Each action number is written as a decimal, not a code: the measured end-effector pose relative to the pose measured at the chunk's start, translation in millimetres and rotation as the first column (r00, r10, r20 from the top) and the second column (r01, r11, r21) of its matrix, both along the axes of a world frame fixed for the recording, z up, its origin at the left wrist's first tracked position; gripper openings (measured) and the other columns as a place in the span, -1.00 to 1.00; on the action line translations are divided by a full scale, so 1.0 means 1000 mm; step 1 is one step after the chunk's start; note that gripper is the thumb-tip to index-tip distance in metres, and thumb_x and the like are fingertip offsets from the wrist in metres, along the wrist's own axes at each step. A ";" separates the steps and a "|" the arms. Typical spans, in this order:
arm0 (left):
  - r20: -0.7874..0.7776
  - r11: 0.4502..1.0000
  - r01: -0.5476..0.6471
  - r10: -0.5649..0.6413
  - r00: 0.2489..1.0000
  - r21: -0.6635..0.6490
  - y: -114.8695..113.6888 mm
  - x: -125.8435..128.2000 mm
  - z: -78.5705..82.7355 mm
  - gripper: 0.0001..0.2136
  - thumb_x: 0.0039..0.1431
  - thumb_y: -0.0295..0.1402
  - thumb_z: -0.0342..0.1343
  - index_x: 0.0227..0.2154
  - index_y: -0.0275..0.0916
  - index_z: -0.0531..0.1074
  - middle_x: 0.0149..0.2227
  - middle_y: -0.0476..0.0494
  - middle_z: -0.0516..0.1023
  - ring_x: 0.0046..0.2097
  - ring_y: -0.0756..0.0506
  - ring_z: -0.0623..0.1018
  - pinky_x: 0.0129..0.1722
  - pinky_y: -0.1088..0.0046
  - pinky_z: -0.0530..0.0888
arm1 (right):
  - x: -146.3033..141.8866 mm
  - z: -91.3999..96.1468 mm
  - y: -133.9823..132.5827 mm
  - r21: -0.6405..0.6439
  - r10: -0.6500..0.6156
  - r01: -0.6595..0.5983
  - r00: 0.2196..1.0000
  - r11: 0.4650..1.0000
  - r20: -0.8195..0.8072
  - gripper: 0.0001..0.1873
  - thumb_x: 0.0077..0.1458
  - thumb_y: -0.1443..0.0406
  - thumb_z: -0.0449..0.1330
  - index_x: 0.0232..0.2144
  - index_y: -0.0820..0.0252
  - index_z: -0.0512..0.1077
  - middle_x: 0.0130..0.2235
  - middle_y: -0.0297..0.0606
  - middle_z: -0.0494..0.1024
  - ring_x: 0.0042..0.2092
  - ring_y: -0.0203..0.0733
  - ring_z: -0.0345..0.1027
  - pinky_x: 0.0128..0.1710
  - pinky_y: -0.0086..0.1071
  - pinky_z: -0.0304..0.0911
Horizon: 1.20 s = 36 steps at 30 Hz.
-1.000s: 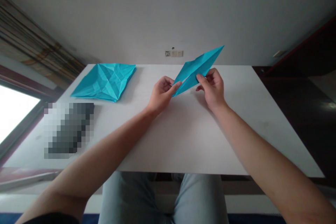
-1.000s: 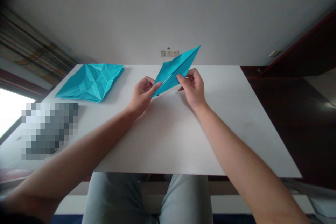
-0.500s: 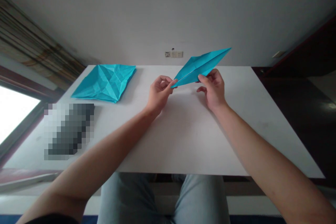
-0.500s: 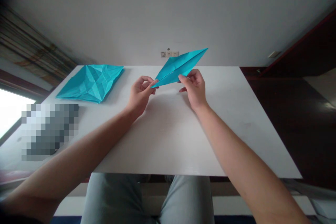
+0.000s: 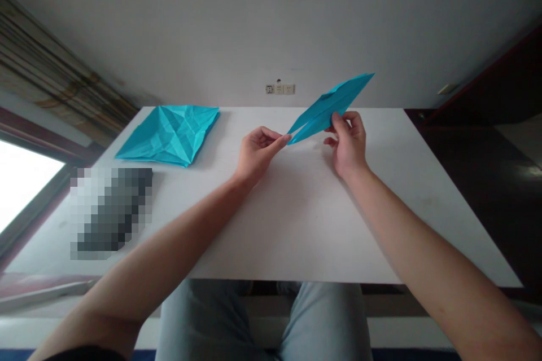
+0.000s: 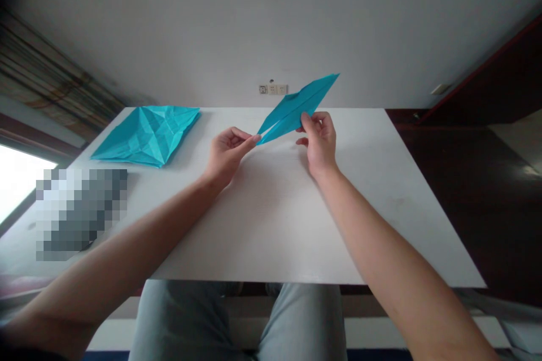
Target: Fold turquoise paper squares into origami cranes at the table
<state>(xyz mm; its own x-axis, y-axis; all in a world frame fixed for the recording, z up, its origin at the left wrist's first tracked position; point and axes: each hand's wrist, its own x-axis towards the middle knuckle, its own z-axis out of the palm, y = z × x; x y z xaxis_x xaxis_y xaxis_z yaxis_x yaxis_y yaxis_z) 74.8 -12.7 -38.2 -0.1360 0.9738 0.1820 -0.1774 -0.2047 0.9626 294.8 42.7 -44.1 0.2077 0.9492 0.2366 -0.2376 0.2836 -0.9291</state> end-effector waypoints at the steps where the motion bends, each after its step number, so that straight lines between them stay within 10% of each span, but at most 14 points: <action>1: -0.019 1.000 0.011 -0.011 1.000 -0.002 -0.001 0.000 0.000 -0.30 -0.17 0.24 0.79 -0.38 -0.20 0.55 -0.35 -0.08 0.71 -0.29 -0.02 0.65 -0.25 0.45 0.55 | 0.001 0.000 0.001 0.002 -0.011 0.011 1.000 1.000 0.000 -0.32 0.07 -0.21 0.62 -0.21 -0.06 0.31 -0.26 -0.47 0.53 -0.25 -0.28 0.53 -0.50 -0.55 0.25; 7: -0.131 0.992 -0.026 0.042 0.990 0.123 -0.004 -0.003 0.004 -0.48 0.31 0.23 0.50 -0.27 -0.15 0.55 -0.32 -0.05 0.61 -0.31 -0.03 0.55 -0.23 0.39 0.54 | 0.002 0.001 0.001 0.052 0.022 -0.024 0.999 0.998 0.050 -0.28 0.04 -0.30 0.64 -0.23 -0.06 0.35 -0.39 -0.54 0.38 -0.45 -0.34 0.25 -0.55 -0.48 0.16; 12: -0.138 0.982 -0.063 0.088 0.987 0.177 -0.001 -0.002 0.001 -0.36 0.28 0.31 0.51 0.11 -0.08 0.57 -0.11 -0.09 0.66 -0.16 -0.09 0.67 -0.17 0.39 0.59 | -0.005 0.004 -0.012 0.036 0.247 -0.256 0.955 0.966 0.163 -0.27 0.03 -0.33 0.68 -0.28 -0.03 0.43 -0.50 -0.57 0.34 -0.53 -0.35 0.16 -0.58 -0.41 0.10; 24: -0.089 0.960 0.260 -0.251 0.964 0.101 -0.001 0.000 -0.001 -0.48 0.13 0.17 0.67 -0.17 -0.15 0.70 -0.26 -0.06 0.75 -0.28 -0.07 0.68 -0.20 0.39 0.66 | -0.008 0.001 -0.015 0.014 0.357 -0.361 0.927 0.933 0.117 -0.31 0.09 -0.36 0.65 -0.23 -0.06 0.50 -0.54 -0.60 0.30 -0.57 -0.34 0.13 -0.60 -0.43 0.06; 30: -0.055 0.975 0.212 -0.208 0.977 0.070 -0.005 0.000 0.001 -0.47 0.16 0.23 0.64 -0.26 -0.16 0.70 -0.30 -0.12 0.74 -0.32 -0.11 0.65 -0.30 0.37 0.56 | -0.006 0.001 -0.019 -0.082 0.460 -0.453 0.878 0.888 0.130 -0.24 0.26 -0.50 0.41 -0.25 0.03 0.65 -0.52 -0.46 0.43 -0.54 -0.27 0.32 -0.56 -0.36 0.26; 36: -0.151 0.984 0.160 -0.146 0.978 0.083 -0.008 -0.004 0.001 -0.57 0.47 0.11 0.33 -0.29 -0.16 0.70 -0.26 -0.14 0.70 -0.24 -0.13 0.59 -0.24 0.37 0.55 | -0.004 0.006 -0.022 -0.032 0.426 -0.428 0.886 0.903 0.181 -0.38 0.13 -0.20 0.69 0.00 0.00 0.68 -0.30 -0.44 0.64 -0.47 -0.35 0.31 -0.51 -0.42 0.24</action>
